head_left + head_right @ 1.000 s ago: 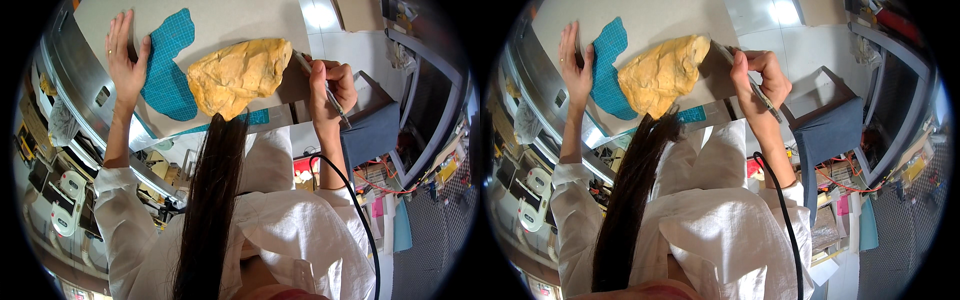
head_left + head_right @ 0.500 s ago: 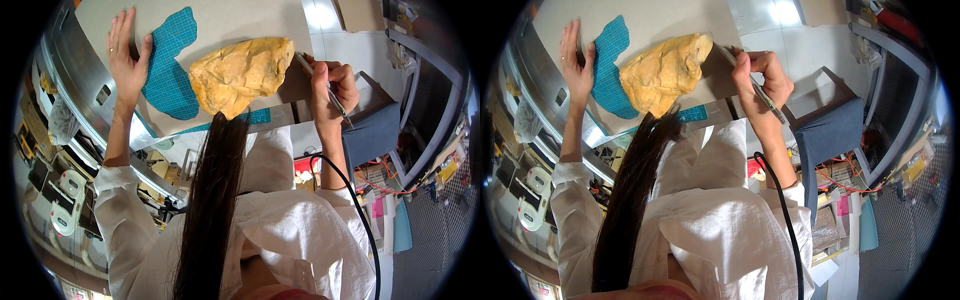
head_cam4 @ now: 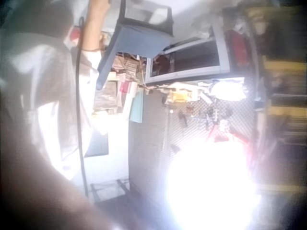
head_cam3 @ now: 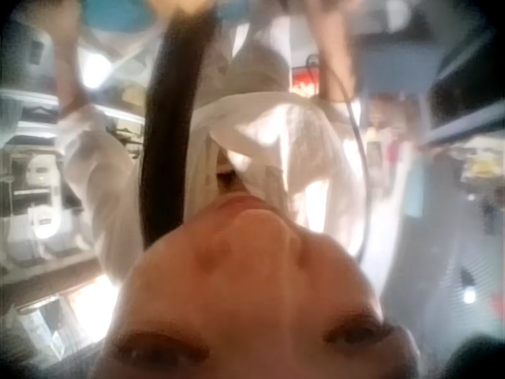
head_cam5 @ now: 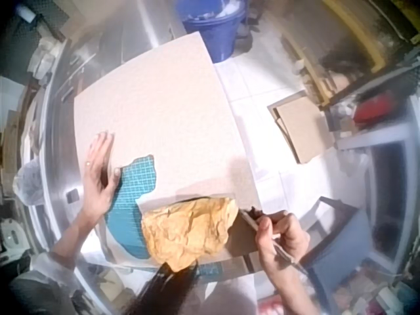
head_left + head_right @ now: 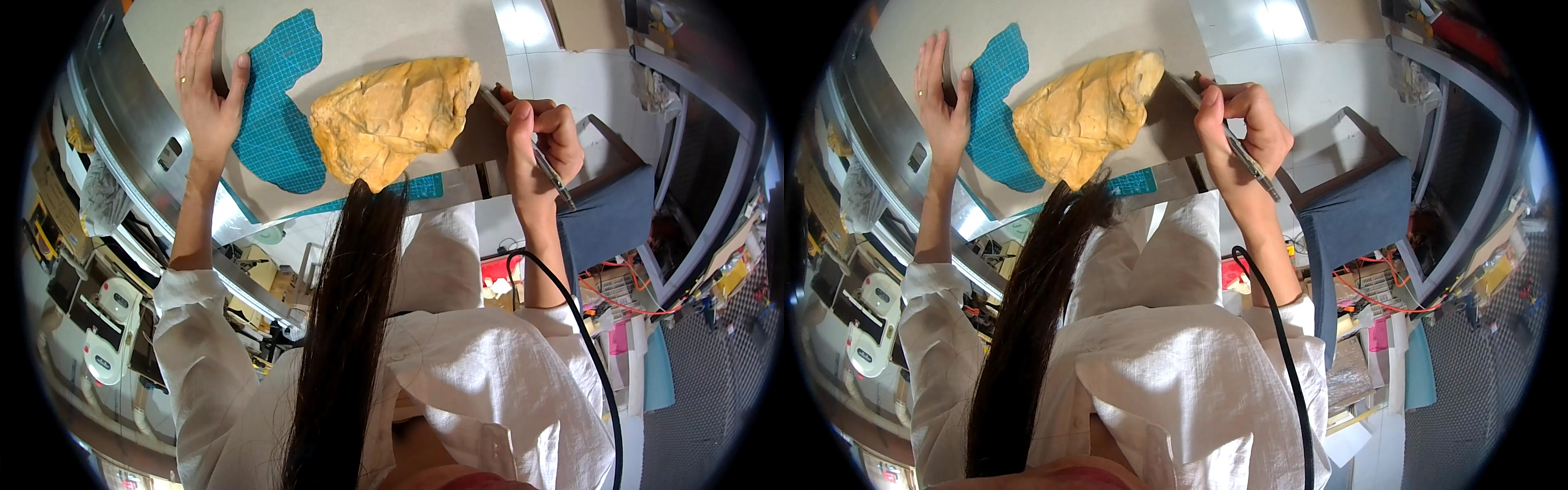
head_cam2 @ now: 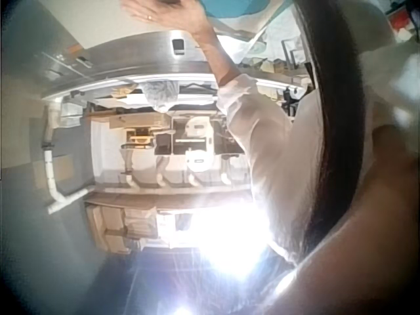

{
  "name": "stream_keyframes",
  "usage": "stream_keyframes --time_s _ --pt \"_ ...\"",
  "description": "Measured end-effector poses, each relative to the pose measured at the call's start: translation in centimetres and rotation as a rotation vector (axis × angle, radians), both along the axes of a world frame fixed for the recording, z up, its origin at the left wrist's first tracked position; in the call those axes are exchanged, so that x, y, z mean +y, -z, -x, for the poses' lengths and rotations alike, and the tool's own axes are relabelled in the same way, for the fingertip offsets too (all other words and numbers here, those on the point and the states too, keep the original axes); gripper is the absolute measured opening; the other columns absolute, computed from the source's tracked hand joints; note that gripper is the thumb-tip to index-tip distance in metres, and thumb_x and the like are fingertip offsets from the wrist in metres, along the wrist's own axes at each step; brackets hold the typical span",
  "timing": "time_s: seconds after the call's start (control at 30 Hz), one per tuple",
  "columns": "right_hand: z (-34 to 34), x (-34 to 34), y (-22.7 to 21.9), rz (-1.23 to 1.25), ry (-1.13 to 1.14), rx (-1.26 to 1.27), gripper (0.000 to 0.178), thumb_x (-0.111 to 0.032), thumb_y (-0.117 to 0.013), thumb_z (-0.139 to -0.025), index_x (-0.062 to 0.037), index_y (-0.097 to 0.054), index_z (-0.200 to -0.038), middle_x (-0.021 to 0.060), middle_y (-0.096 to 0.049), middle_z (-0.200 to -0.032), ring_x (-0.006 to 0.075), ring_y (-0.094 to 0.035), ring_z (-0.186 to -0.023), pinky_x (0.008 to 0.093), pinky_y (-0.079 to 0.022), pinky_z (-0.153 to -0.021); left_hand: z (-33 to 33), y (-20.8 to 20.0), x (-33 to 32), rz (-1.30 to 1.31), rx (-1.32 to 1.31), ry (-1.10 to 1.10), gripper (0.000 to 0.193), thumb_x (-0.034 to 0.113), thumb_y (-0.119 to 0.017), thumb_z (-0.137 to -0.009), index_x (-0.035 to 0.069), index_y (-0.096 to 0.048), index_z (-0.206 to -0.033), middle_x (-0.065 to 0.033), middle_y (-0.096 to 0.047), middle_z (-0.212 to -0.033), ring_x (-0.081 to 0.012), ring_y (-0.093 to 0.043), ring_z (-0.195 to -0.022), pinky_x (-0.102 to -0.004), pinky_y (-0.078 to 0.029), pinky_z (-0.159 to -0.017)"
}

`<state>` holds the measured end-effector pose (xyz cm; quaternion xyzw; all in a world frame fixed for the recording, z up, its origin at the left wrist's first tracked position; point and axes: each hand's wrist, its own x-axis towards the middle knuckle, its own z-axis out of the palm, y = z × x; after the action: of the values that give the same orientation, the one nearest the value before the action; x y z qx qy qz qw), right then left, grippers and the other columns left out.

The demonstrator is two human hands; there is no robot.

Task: The person places a block of yellow clay on a blue cutting mat and uses a small metal tool to carve and shape the surface. They rotate the clay block to access different sides and continue refining the form with precise strokes.

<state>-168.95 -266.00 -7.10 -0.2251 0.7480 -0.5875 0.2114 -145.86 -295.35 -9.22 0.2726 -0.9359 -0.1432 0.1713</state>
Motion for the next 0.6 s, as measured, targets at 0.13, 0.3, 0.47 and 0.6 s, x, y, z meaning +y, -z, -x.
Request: stream_keyframes --time_s 0.13,0.3,0.47,0.6 --pt "-0.1 0.1 0.0 0.003 -0.003 0.006 0.026 -0.003 -0.068 -0.087 -0.0012 -0.048 -0.071 0.0101 -0.068 -0.076 0.0212 -0.072 -0.088 0.0275 -0.052 -0.077 0.0 0.0 0.0 0.024 -0.02 0.01 0.056 0.045 -0.055 -0.095 0.019 -0.046 -0.144 -0.011 -0.044 -0.148 -0.0301 -0.032 -0.143 -0.0481 -0.019 -0.118" --pt "-0.2 0.1 -0.1 -0.013 -0.001 0.007 0.026 -0.003 -0.068 -0.087 -0.0012 -0.048 -0.071 0.0103 -0.068 -0.076 0.0217 -0.072 -0.091 0.0274 -0.052 -0.078 0.3 -0.5 0.4 0.027 -0.028 0.004 0.056 0.045 -0.053 -0.096 0.019 -0.045 -0.145 -0.0116 -0.044 -0.148 -0.03 -0.032 -0.143 -0.0472 -0.019 -0.118" --pt "-0.4 0.2 0.1 -0.004 0.0 0.005 0.027 -0.003 -0.068 -0.087 -0.0011 -0.047 -0.07 0.0104 -0.068 -0.076 0.0221 -0.072 -0.091 0.0276 -0.052 -0.078 0.9 -0.9 0.9 0.011 -0.026 -0.001 0.056 0.045 -0.053 -0.096 0.02 -0.045 -0.145 -0.011 -0.044 -0.148 -0.03 -0.032 -0.143 -0.0476 -0.019 -0.118" --pt "-0.4 0.2 -0.2 -0.018 -0.013 0.013 0.027 -0.003 -0.068 -0.088 -0.0011 -0.047 -0.07 0.0104 -0.068 -0.076 0.0228 -0.072 -0.092 0.028 -0.052 -0.079 0.9 -0.8 0.8 0.006 -0.02 -0.001 0.056 0.046 -0.053 -0.096 0.02 -0.045 -0.145 -0.0104 -0.044 -0.148 -0.03 -0.032 -0.143 -0.0482 -0.019 -0.118"
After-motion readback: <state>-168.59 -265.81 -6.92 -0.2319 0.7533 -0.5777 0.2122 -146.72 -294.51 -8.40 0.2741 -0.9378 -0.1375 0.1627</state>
